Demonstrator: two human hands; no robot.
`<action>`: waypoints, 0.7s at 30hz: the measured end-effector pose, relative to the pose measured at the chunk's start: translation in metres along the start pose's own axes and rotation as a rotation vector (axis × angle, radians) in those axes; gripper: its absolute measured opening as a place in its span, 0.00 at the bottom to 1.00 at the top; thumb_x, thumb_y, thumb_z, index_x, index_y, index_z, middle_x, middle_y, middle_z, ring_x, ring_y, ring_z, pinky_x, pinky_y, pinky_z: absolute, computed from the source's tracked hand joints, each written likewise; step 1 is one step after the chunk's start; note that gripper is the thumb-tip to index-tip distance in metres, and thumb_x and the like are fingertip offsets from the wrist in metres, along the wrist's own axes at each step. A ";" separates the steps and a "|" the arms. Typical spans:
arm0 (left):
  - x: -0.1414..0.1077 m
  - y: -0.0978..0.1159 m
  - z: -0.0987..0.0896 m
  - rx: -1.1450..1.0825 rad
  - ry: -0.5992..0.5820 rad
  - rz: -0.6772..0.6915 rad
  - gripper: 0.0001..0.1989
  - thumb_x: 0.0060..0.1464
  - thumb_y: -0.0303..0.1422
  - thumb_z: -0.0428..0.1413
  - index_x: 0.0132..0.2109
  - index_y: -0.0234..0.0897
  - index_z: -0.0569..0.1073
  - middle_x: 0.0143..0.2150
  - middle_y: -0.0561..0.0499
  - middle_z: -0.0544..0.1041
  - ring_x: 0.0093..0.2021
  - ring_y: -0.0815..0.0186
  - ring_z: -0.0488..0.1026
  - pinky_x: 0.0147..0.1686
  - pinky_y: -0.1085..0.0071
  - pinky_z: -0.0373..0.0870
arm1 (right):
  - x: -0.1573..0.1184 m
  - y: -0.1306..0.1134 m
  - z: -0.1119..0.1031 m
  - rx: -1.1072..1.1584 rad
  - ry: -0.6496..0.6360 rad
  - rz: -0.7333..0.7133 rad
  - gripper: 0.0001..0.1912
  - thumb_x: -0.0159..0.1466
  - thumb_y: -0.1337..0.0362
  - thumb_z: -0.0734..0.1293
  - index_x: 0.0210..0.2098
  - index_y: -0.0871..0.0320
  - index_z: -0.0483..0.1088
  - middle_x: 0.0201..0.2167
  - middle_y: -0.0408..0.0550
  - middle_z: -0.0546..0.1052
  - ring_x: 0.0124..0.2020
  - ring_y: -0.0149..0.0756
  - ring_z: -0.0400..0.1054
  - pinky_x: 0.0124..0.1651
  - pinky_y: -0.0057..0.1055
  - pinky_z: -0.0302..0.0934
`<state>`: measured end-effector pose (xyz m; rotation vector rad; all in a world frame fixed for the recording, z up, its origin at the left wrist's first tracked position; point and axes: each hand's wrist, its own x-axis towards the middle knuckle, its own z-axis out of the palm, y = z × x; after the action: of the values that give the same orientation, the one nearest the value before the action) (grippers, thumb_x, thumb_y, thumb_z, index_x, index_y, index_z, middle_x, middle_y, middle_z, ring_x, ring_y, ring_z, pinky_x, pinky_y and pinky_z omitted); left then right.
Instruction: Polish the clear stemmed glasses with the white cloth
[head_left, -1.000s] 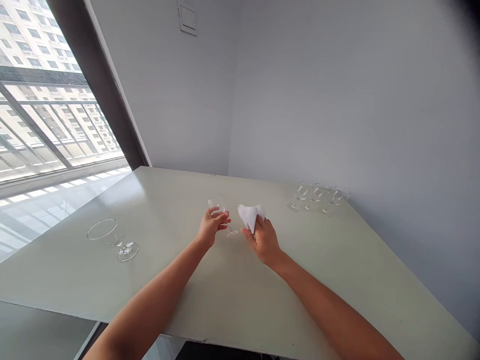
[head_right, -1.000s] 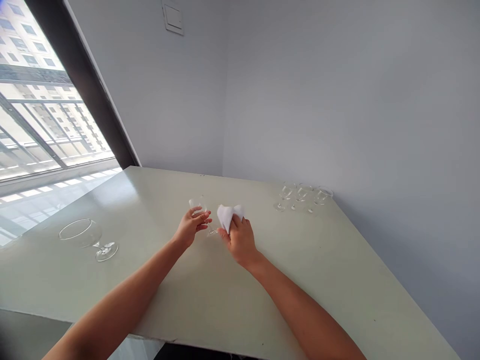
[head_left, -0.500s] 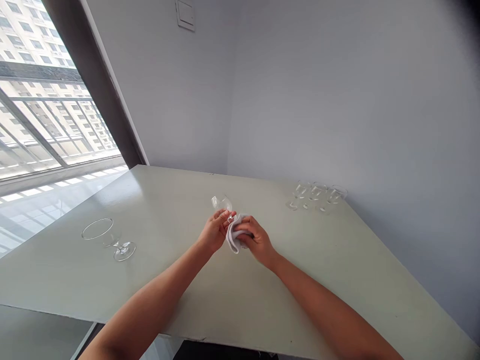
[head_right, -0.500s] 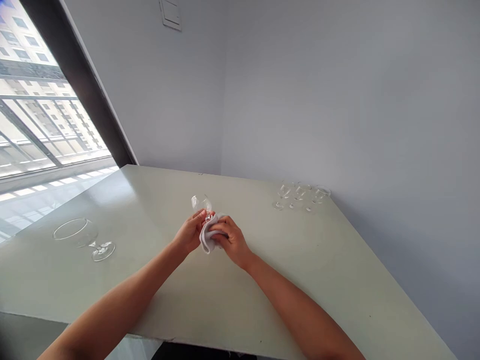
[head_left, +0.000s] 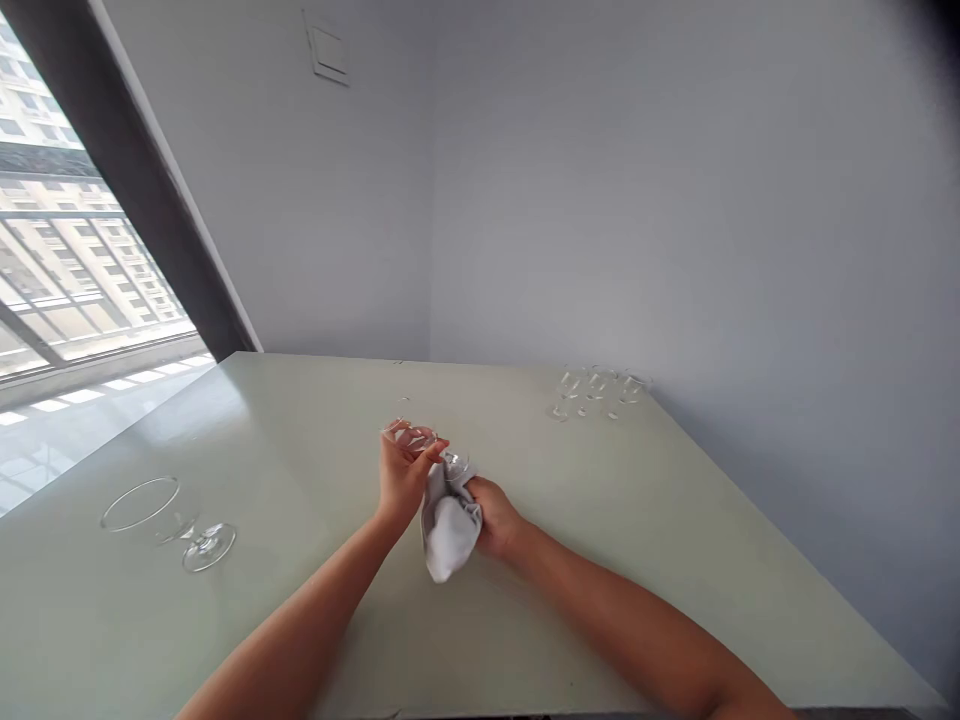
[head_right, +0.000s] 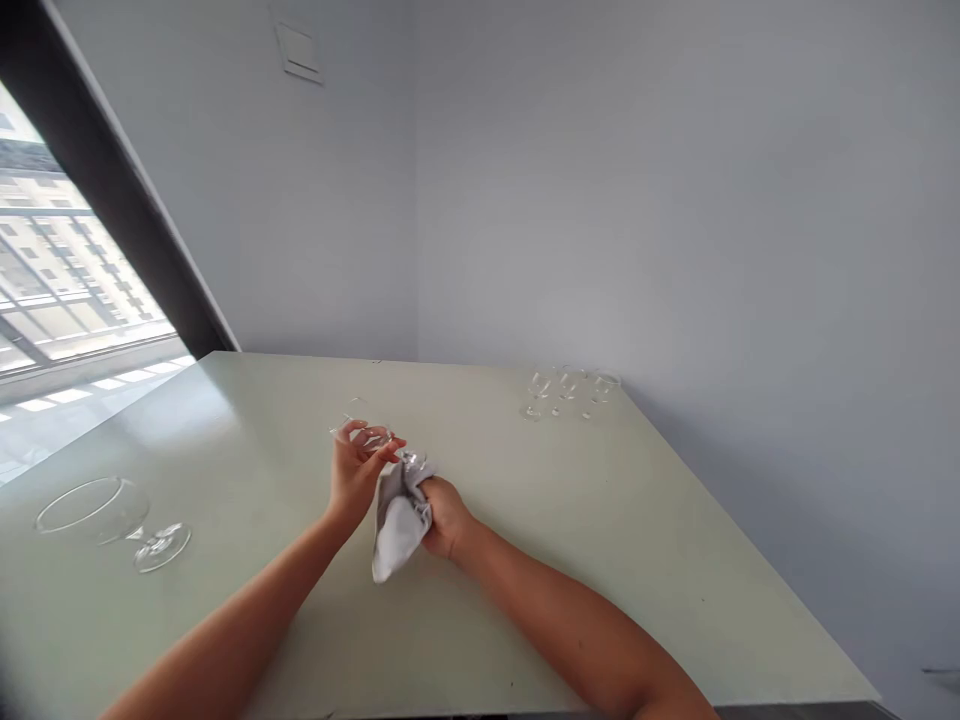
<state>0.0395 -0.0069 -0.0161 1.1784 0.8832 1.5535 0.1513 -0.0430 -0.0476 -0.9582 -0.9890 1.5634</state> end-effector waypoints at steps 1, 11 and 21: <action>0.002 0.001 -0.002 0.017 0.018 0.009 0.25 0.42 0.34 0.60 0.42 0.42 0.53 0.34 0.56 0.68 0.32 0.68 0.73 0.29 0.72 0.69 | -0.003 0.000 -0.006 -0.101 -0.046 0.041 0.14 0.59 0.57 0.60 0.28 0.61 0.71 0.19 0.46 0.71 0.24 0.35 0.67 0.30 0.32 0.61; -0.005 0.002 0.002 0.512 0.098 0.070 0.19 0.41 0.37 0.60 0.37 0.41 0.58 0.42 0.52 0.70 0.35 0.69 0.69 0.37 0.68 0.65 | -0.004 -0.061 -0.030 -1.199 0.122 -0.438 0.11 0.58 0.62 0.62 0.40 0.52 0.71 0.31 0.43 0.71 0.28 0.30 0.64 0.33 0.28 0.56; -0.013 -0.019 0.010 0.612 -0.105 0.197 0.31 0.46 0.36 0.57 0.56 0.44 0.53 0.53 0.45 0.64 0.44 0.64 0.66 0.39 0.65 0.66 | 0.045 -0.052 -0.059 -1.243 0.336 -0.257 0.10 0.59 0.59 0.60 0.35 0.53 0.71 0.27 0.43 0.75 0.31 0.34 0.67 0.34 0.26 0.54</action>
<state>0.0549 -0.0139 -0.0347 1.8082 1.2489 1.3933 0.2154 0.0172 -0.0239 -1.7373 -1.7616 0.4074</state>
